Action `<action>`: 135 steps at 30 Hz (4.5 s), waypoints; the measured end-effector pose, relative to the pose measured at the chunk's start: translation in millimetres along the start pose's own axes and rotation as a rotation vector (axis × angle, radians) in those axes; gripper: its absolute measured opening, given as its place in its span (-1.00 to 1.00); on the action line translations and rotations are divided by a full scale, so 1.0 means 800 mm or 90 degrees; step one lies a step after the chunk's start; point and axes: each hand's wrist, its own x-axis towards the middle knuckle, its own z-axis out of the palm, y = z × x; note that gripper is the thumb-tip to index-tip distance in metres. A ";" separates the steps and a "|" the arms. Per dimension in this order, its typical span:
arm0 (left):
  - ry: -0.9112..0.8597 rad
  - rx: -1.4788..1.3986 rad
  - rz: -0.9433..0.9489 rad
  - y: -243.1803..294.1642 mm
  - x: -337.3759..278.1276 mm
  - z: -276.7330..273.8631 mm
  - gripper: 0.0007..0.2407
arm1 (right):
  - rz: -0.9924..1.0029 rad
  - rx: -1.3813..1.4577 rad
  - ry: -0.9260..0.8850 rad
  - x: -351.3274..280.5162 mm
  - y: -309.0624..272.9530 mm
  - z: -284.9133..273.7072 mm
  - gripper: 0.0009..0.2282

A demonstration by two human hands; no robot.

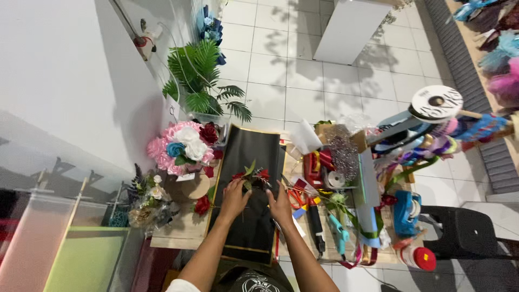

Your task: The person prepares a bouquet by positioning artificial roses on black wrapping paper, measuring the paper using a utility knife, and trimming the edges with scissors.

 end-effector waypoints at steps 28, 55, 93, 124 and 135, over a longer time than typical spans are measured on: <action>0.131 -0.025 0.144 -0.065 0.111 0.078 -0.27 | -0.077 -0.066 -0.011 0.097 0.031 0.158 -0.24; 0.275 -0.130 0.233 -0.117 0.103 0.144 -0.41 | -0.423 -0.315 0.193 0.085 0.145 0.238 -0.50; 0.088 -0.220 0.217 -0.094 0.066 0.086 -0.46 | -0.362 -0.224 0.158 0.082 0.166 0.238 -0.51; 0.224 -0.184 0.313 -0.112 0.083 0.125 -0.39 | -0.376 -0.208 0.183 0.074 0.150 0.224 -0.46; 0.300 -0.144 0.349 -0.115 0.069 0.108 -0.76 | -0.368 -0.122 0.260 0.080 0.148 0.208 -0.93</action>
